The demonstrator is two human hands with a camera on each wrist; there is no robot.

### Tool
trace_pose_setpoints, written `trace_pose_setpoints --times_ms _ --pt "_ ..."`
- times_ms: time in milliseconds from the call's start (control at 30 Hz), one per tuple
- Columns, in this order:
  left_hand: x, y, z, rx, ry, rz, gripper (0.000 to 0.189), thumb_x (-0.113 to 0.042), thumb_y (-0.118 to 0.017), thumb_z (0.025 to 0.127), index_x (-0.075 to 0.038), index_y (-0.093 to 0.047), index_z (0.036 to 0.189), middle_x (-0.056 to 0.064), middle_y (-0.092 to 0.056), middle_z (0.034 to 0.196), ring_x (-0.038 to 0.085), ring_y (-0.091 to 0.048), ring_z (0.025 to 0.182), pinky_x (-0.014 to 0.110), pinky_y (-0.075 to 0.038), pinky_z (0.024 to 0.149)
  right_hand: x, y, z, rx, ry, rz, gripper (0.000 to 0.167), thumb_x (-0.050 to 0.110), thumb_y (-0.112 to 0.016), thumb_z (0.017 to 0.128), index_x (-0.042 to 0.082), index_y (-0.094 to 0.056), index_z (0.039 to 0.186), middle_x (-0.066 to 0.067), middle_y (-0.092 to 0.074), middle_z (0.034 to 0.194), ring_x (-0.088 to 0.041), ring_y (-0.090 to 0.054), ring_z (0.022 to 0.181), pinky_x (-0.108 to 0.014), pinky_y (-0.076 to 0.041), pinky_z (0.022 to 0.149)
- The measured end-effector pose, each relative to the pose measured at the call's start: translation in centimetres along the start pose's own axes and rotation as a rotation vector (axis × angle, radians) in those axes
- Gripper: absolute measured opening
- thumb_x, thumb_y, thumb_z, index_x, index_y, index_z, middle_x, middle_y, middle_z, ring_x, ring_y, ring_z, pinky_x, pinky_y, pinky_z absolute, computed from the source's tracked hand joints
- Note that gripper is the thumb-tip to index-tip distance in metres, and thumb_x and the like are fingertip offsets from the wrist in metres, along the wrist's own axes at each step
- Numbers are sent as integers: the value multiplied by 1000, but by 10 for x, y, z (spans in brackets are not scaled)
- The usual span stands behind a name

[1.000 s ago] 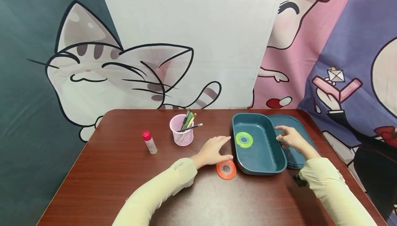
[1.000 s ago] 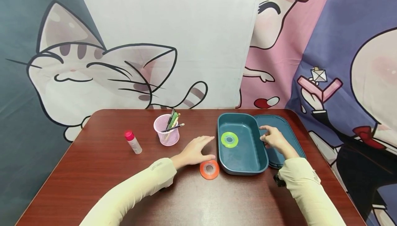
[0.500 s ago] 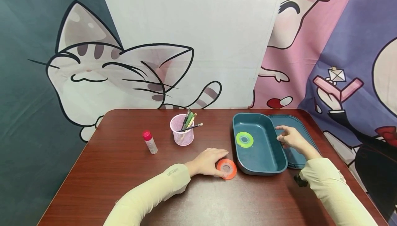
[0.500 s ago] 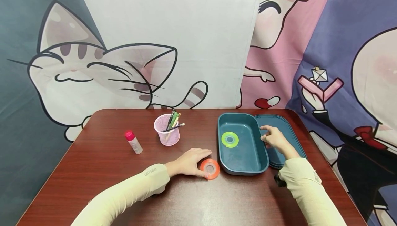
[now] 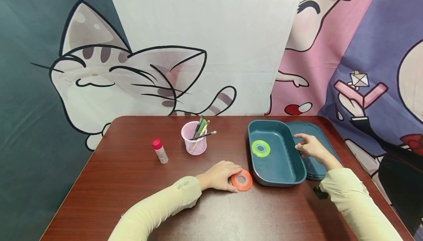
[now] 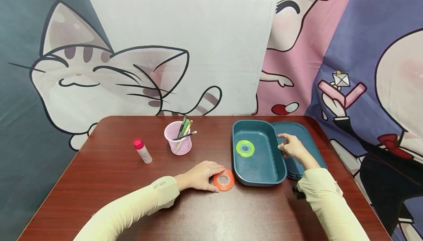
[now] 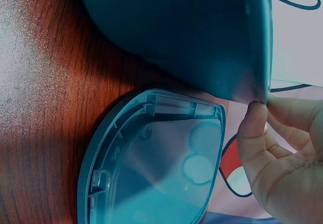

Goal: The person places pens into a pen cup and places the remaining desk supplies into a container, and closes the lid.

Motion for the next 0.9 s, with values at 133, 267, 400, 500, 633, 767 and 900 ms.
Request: trace_pose_setpoints --times_ms 133,267,400,500,633,767,900 --pt "0 2 -1 -9 -1 -2 66 -53 -65 70 -15 -53 123 -3 -55 123 11 -49 112 28 -35 98 1 0 0 1 -6 1 46 2 -47 87 -9 -31 129 -18 -55 84 -17 -52 66 -33 -51 58" --pt "0 2 -1 -47 -13 6 65 -52 -66 68 -15 -56 120 -4 -58 118 10 -51 110 27 -36 97 1 0 1 1 -11 -5 47 3 -48 87 -9 -31 129 -18 -55 85 -17 -52 67 -33 -51 59" --pt "1 1 -1 -92 -23 5 64 -52 -66 67 -14 -57 117 -5 -60 114 9 -52 106 29 -36 98 1 0 1 2 -13 -4 47 3 -48 87 -9 -31 129 -18 -55 85 -17 -52 66 -34 -51 59" --pt "3 1 -3 -131 -14 3 64 -52 -67 66 -13 -57 116 -5 -60 111 9 -52 105 33 -35 99 1 0 1 1 -12 -3 47 2 -47 87 -9 -31 129 -18 -55 85 -17 -52 65 -35 -51 59" --pt "8 7 -5 -191 3 -6 64 -51 -68 65 -12 -58 115 -4 -60 110 10 -52 104 39 -34 100 0 0 1 -1 -11 -6 46 2 -47 87 -9 -31 129 -18 -55 84 -17 -52 65 -34 -51 58" --pt "12 15 -6 -222 14 -30 64 -50 -68 65 -11 -58 115 -2 -60 111 12 -51 106 41 -33 101 0 0 1 -3 -10 -10 46 1 -47 87 -9 -32 128 -18 -55 84 -18 -52 64 -33 -51 58" --pt "14 21 -7 -220 15 -32 64 -49 -68 66 -11 -58 115 -2 -60 111 13 -51 107 41 -33 102 0 -1 0 -2 -8 -13 45 1 -47 87 -9 -32 128 -18 -55 84 -18 -52 64 -33 -51 58"
Point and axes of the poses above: each hand's wrist, its own z-axis towards the middle knuckle, its own y-axis out of the back of the hand, x = y × z, the point moved 4 cm from there along z, towards the middle knuckle
